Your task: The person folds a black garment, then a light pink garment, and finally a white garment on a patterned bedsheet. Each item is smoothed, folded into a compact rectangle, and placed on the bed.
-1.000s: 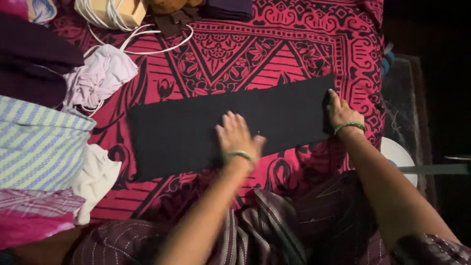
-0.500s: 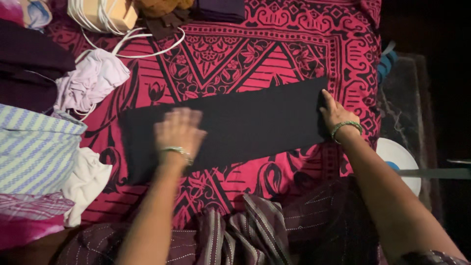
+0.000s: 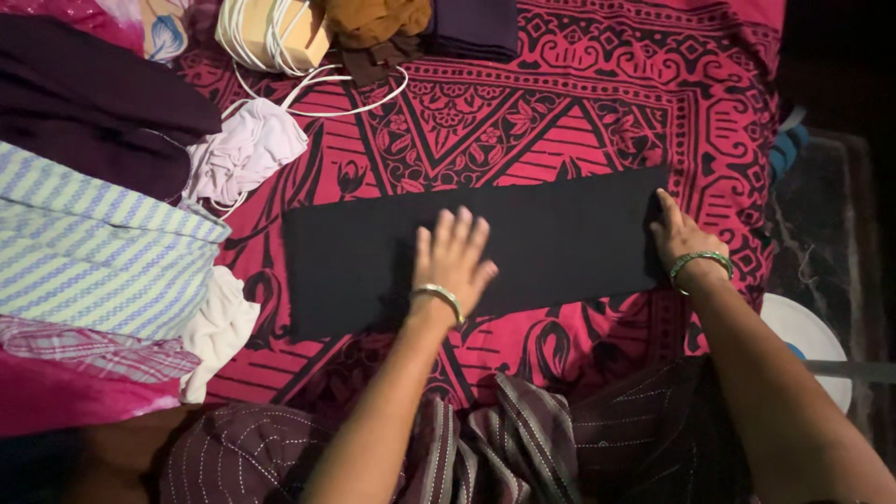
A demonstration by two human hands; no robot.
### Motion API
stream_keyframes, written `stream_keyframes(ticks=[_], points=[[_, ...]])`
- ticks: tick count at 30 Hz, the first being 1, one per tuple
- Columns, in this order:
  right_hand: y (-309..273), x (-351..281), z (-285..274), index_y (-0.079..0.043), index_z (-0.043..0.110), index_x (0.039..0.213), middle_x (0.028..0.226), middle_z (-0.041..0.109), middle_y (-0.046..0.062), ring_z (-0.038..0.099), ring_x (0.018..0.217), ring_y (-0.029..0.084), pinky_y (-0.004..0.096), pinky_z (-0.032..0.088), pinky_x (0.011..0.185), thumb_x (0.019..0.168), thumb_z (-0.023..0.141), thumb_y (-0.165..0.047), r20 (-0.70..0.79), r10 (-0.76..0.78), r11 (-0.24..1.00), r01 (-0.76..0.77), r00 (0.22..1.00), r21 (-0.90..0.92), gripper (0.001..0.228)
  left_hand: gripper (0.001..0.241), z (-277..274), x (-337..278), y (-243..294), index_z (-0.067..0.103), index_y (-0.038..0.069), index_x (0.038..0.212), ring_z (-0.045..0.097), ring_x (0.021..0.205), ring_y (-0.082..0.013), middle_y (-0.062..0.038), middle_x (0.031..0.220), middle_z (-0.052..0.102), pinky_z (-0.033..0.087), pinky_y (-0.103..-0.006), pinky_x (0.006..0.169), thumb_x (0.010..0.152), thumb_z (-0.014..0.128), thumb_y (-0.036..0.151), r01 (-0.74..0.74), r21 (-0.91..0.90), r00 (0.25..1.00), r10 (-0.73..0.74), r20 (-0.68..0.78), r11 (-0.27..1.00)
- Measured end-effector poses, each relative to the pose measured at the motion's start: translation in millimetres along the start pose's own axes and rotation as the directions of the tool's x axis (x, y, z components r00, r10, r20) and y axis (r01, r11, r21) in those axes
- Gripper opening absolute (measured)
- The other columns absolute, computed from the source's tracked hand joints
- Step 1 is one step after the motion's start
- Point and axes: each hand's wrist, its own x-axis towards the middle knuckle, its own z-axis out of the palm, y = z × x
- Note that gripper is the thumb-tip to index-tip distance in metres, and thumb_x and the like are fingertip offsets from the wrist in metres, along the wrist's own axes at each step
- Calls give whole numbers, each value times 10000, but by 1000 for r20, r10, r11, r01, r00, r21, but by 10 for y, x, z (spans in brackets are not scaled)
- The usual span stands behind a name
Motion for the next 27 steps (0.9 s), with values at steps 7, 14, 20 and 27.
stream_keyframes(ticks=[7, 14, 20, 27], points=[[16, 10, 26, -427, 155, 1638, 1523, 528, 111, 645, 1160, 452, 558, 513, 952, 1029, 421, -515, -12, -9, 1000, 9, 1000, 17, 671, 1011, -77, -196, 102, 212, 149, 1605, 92, 1540, -371, -174, 1670, 138, 83, -629, 1200, 842, 614, 676, -91, -112, 959, 117, 256, 990], [206, 172, 326, -235, 143, 1660, 1426, 567, 252, 617, 1182, 482, 562, 490, 978, 977, 546, -507, -120, 29, 982, -6, 992, 189, 839, 912, -397, -570, -230, 227, 220, 1620, 119, 1552, -337, -118, 1689, 138, 138, -602, 1212, 891, 594, 627, -386, -84, 793, 377, 479, 919], [290, 321, 468, -105, 472, 1507, 1319, 644, 288, 622, 1210, 455, 524, 498, 1020, 939, 666, -516, -96, 135, 960, -107, 986, 259, 728, 856, -534, -693, -288, 237, 159, 1601, 205, 1545, -301, -132, 1675, 221, 201, -478, 1226, 930, 636, 512, -48, -170, 828, 134, 544, 984], [112, 382, 378, -24, 629, 1363, 1214, 738, 241, 676, 1135, 321, 408, 524, 937, 1037, 577, -426, -173, -194, 754, 260, 966, 603, 520, 925, -917, -859, -1210, 261, 97, 1589, 537, 1387, -338, -215, 1520, 488, 447, -401, 1129, 869, 687, 493, 413, -462, 839, -129, 529, 785]])
